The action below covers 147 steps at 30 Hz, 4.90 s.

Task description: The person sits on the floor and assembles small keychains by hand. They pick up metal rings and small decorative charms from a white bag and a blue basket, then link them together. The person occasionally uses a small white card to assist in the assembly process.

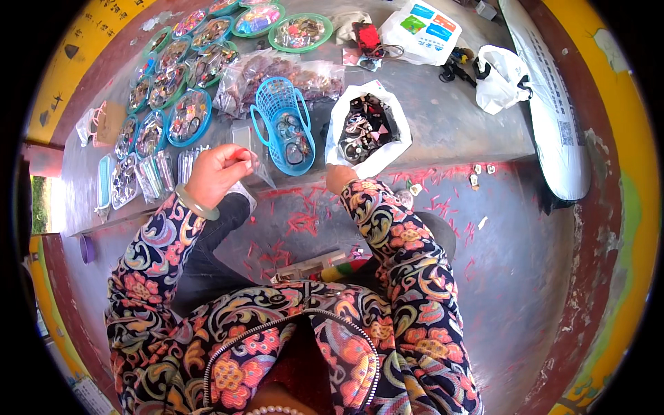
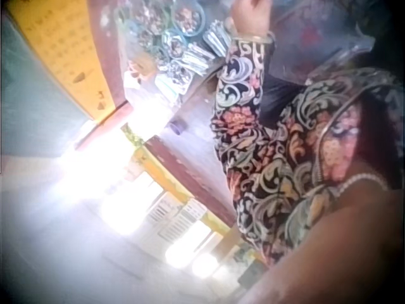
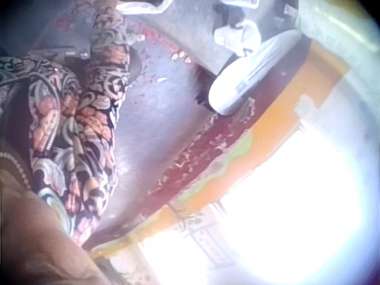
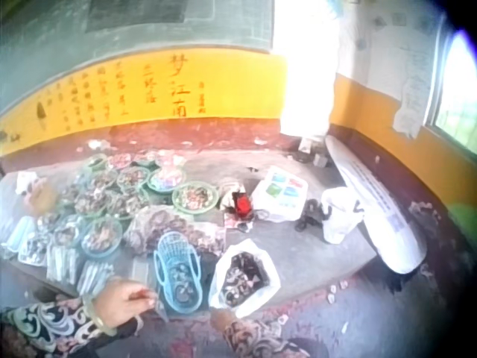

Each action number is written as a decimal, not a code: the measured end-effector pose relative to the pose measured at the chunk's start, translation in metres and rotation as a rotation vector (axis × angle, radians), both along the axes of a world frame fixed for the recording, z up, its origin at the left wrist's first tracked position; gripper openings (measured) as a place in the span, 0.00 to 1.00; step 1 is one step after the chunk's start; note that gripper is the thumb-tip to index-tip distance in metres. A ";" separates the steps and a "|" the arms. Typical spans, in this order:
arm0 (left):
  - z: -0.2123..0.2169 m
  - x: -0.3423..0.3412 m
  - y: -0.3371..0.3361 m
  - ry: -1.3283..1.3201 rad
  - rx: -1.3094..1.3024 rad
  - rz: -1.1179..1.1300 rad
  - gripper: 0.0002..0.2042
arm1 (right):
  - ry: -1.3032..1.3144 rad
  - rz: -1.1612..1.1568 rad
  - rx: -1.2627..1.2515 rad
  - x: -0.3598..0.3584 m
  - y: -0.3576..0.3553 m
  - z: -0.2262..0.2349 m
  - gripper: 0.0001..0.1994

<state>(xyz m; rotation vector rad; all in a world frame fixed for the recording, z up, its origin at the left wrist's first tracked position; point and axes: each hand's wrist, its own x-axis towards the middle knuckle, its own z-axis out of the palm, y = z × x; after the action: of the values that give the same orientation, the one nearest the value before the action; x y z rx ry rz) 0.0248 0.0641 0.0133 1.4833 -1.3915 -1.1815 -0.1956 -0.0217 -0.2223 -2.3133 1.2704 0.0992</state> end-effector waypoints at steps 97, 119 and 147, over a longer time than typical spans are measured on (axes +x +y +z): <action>-0.008 0.015 0.007 0.516 0.446 -0.223 0.08 | -1.121 -0.338 1.101 0.036 0.012 0.196 0.09; 0.016 0.022 0.000 0.859 0.426 -0.135 0.07 | -1.370 0.043 1.307 0.035 0.029 0.194 0.27; -0.020 0.014 0.003 -0.654 0.135 -0.017 0.10 | -1.120 -0.065 0.224 0.049 0.048 0.233 0.07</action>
<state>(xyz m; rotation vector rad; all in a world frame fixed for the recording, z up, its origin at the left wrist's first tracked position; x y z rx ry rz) 0.0389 0.0670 -0.0065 2.0724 -1.7662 -0.8368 -0.1466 0.0266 0.0106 -1.6411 0.6709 -0.8942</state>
